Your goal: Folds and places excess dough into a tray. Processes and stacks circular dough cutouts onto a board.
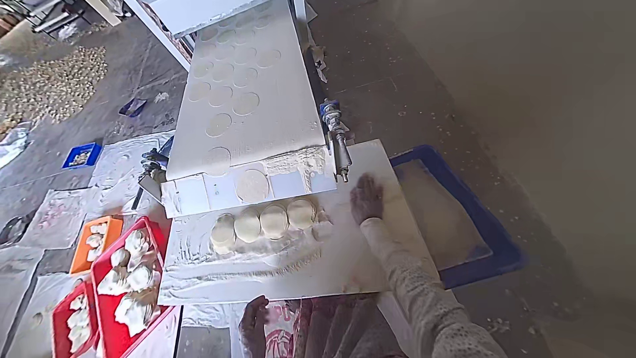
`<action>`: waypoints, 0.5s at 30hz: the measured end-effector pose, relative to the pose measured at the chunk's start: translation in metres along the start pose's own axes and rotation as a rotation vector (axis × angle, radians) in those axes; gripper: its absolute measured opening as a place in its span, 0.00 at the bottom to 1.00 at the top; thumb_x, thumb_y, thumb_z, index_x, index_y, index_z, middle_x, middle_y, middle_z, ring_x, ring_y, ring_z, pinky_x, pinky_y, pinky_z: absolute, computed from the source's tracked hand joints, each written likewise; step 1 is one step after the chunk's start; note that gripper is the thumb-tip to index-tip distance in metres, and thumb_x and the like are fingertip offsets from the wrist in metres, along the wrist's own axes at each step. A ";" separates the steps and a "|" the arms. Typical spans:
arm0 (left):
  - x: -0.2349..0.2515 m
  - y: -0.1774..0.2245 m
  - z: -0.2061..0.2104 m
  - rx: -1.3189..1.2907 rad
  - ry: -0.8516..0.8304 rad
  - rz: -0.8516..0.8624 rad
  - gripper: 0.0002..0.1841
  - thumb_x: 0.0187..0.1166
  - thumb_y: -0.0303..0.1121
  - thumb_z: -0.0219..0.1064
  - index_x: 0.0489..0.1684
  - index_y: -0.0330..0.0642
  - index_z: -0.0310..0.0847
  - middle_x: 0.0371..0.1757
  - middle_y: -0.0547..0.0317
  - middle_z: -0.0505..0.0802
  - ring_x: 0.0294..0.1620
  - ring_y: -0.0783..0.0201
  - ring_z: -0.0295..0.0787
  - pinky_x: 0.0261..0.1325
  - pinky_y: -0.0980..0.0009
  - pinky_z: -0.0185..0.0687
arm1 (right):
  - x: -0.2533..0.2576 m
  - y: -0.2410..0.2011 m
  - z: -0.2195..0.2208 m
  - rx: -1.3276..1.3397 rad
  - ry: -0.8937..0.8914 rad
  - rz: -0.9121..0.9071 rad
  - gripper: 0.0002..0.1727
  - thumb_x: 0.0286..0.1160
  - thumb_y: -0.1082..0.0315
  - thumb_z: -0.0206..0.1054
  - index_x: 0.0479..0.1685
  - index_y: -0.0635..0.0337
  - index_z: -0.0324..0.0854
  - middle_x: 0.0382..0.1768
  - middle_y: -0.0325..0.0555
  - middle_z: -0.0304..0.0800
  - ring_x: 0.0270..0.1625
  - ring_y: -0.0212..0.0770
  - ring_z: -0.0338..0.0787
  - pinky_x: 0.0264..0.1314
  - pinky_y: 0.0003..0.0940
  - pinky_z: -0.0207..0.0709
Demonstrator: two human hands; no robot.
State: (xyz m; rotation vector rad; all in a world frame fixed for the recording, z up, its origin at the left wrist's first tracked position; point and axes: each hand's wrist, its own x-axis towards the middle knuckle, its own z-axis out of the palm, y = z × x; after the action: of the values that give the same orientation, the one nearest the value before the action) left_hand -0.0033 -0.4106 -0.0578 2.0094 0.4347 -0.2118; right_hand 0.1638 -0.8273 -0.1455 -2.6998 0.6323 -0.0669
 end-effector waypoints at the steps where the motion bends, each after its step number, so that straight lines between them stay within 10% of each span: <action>1: 0.002 -0.003 -0.006 -0.022 0.015 -0.011 0.16 0.81 0.26 0.54 0.57 0.26 0.82 0.48 0.47 0.94 0.38 0.64 0.93 0.40 0.68 0.89 | -0.002 0.025 -0.014 -0.007 0.024 0.073 0.37 0.90 0.52 0.45 0.92 0.68 0.52 0.93 0.62 0.52 0.96 0.58 0.47 0.95 0.65 0.31; 6: 0.010 -0.023 -0.035 -0.114 0.095 -0.064 0.16 0.80 0.27 0.54 0.56 0.28 0.84 0.47 0.49 0.95 0.36 0.64 0.92 0.38 0.69 0.89 | -0.039 0.115 -0.029 -0.075 0.183 0.377 0.40 0.90 0.47 0.48 0.90 0.72 0.53 0.92 0.71 0.47 0.96 0.67 0.44 0.92 0.74 0.29; 12: 0.037 -0.024 -0.056 -0.117 0.094 -0.082 0.16 0.81 0.29 0.55 0.57 0.29 0.83 0.48 0.49 0.95 0.38 0.63 0.93 0.40 0.67 0.89 | -0.128 -0.032 0.019 0.091 0.001 -0.222 0.47 0.83 0.41 0.47 0.91 0.73 0.53 0.91 0.68 0.52 0.94 0.66 0.50 0.93 0.66 0.39; 15: 0.062 -0.024 -0.072 -0.191 0.108 -0.088 0.17 0.83 0.31 0.54 0.58 0.28 0.82 0.50 0.47 0.94 0.41 0.59 0.94 0.44 0.63 0.91 | -0.120 -0.043 0.032 0.095 0.002 -0.187 0.46 0.83 0.41 0.42 0.91 0.71 0.54 0.92 0.65 0.53 0.95 0.65 0.49 0.93 0.67 0.36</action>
State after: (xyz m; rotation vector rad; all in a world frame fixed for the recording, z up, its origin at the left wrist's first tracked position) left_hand 0.0417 -0.3236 -0.0645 1.8219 0.5905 -0.1112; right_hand 0.0788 -0.7278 -0.1556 -2.6591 0.3662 -0.1443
